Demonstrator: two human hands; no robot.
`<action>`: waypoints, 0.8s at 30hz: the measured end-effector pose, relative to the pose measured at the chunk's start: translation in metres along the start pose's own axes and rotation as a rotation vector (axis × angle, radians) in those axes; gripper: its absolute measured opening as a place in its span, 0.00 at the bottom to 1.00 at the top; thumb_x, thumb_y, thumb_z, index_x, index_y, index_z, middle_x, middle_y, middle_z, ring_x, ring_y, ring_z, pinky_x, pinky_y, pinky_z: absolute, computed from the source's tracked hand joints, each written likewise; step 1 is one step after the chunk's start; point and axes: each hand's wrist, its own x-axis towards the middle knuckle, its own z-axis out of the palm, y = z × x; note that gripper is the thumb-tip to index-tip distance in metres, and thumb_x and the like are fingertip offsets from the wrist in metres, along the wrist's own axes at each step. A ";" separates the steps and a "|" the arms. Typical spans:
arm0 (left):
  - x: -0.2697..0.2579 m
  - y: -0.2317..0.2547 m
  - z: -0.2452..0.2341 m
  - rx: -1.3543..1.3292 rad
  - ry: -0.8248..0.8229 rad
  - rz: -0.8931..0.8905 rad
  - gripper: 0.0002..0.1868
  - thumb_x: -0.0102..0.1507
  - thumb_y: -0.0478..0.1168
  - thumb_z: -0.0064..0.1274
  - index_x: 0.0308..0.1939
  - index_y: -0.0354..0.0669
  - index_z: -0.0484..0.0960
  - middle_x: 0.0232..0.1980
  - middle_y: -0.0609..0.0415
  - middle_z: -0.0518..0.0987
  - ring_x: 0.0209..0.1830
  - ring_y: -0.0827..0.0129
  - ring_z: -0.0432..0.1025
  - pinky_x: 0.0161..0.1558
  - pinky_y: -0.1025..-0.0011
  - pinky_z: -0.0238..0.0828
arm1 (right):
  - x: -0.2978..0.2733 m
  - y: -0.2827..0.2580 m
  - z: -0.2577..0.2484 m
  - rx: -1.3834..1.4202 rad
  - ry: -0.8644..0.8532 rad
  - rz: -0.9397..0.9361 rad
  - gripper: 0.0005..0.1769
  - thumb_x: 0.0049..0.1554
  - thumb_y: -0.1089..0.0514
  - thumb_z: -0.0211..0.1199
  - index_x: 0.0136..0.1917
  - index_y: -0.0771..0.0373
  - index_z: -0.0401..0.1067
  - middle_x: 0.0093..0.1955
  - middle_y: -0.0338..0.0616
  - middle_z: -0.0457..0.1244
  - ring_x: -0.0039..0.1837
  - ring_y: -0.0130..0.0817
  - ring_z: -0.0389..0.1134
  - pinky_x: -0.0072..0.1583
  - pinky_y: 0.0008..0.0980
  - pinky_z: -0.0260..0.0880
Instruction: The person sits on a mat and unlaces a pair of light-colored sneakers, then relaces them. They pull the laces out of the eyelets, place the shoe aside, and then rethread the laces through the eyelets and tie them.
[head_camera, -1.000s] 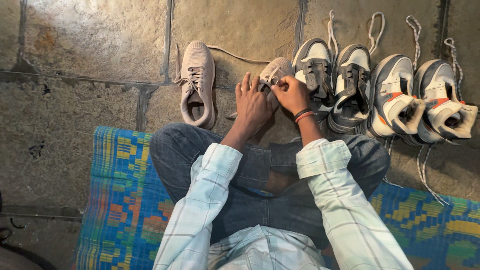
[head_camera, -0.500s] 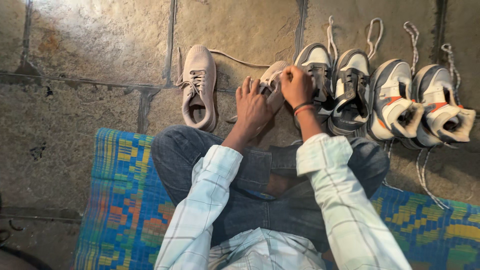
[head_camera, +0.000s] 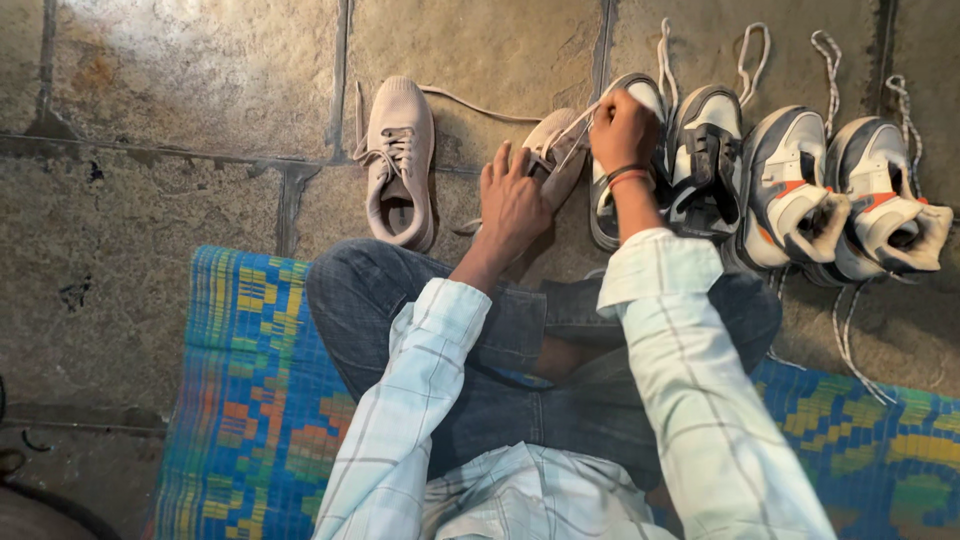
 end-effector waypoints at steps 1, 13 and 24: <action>0.005 -0.001 -0.001 -0.030 0.034 0.010 0.15 0.51 0.42 0.57 0.35 0.36 0.89 0.69 0.37 0.70 0.75 0.39 0.57 0.66 0.45 0.57 | 0.012 0.002 -0.003 -0.005 0.045 -0.026 0.05 0.59 0.58 0.68 0.41 0.59 0.78 0.39 0.51 0.71 0.43 0.52 0.73 0.42 0.44 0.71; 0.009 -0.001 -0.002 -0.039 0.030 0.004 0.15 0.50 0.42 0.59 0.33 0.34 0.88 0.67 0.36 0.72 0.73 0.38 0.58 0.65 0.44 0.56 | -0.035 -0.013 -0.002 0.246 -0.657 0.496 0.21 0.54 0.48 0.72 0.46 0.70 0.76 0.36 0.47 0.71 0.33 0.32 0.72 0.35 0.32 0.71; 0.007 -0.002 0.002 -0.032 0.027 -0.009 0.16 0.49 0.44 0.59 0.34 0.36 0.89 0.66 0.35 0.73 0.72 0.38 0.59 0.63 0.45 0.57 | -0.037 0.000 0.005 0.093 -0.641 0.114 0.19 0.57 0.48 0.69 0.40 0.68 0.77 0.37 0.56 0.69 0.39 0.48 0.72 0.42 0.41 0.69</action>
